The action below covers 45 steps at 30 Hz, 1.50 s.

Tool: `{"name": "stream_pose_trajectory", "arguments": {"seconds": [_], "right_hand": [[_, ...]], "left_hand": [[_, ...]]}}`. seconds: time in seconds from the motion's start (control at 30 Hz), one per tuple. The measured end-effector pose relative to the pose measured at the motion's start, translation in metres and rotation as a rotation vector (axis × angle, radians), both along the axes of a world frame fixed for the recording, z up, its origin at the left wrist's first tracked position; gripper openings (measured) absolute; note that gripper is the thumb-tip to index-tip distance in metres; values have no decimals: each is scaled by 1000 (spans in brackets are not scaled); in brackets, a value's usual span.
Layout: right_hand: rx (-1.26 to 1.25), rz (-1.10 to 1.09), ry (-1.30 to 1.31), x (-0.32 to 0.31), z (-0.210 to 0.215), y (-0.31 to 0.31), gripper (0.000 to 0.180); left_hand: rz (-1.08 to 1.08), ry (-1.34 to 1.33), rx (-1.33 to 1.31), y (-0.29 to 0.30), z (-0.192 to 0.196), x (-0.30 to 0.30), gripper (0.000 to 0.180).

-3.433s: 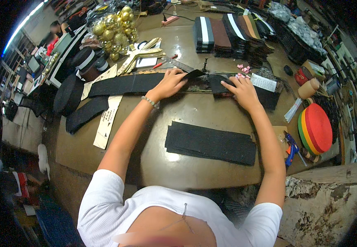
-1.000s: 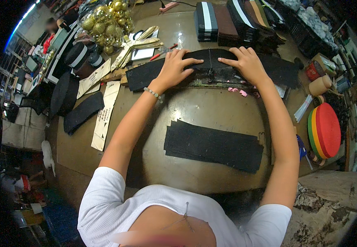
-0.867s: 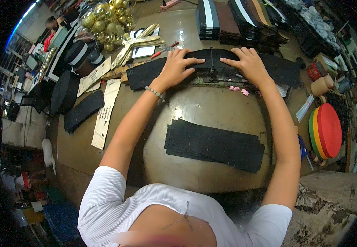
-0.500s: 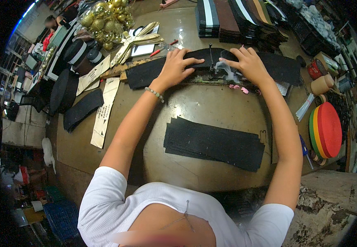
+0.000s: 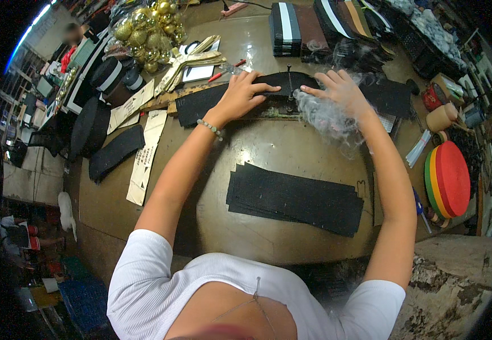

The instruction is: The person places a black cylindrical object on the table, then repeatedly cuts long black fabric strips using a manual guillotine-style cutter. They stack the cut pieces and later unroll a long multicolored striped fabric strip, placing paper templates on it.

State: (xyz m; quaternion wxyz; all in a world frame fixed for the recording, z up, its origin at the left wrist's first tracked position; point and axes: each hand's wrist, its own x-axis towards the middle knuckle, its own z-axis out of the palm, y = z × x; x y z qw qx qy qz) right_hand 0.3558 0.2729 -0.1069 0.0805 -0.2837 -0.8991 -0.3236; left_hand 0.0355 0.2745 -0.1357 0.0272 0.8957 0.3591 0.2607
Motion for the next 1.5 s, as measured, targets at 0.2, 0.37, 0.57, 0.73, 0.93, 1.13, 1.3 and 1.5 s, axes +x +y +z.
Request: {"name": "stream_pose_trajectory", "arguments": {"seconds": [0.2,0.37,0.57,0.73,0.93,1.13,1.3,1.5], "right_hand": [[-64,-23,-55,1,5,-2,70],[-319,-139,142,0,19,-9,62],[-476,-156,243,-5,25,-10,57],[-503,-198,166,-7,18,-7,59],[-397,-193,115,-8,12,-15,68],[-233,-174,88,-12,9,-29,55],[-151,-168,75,-11,2,-34,55],[-177,-149,122,-9,-6,-40,53]], "left_hand": [[-63,-18,-82,10,1,-6,35],[-203,-128,-114,19,6,-10,36],[-172,-43,-216,16,10,-11,40],[-156,-1,-215,11,8,-11,41],[-103,9,-191,5,6,-10,41],[-19,29,-215,1,-1,-12,39],[-18,49,-231,2,-6,-14,36],[-5,73,-269,-3,-3,-16,37]]}}
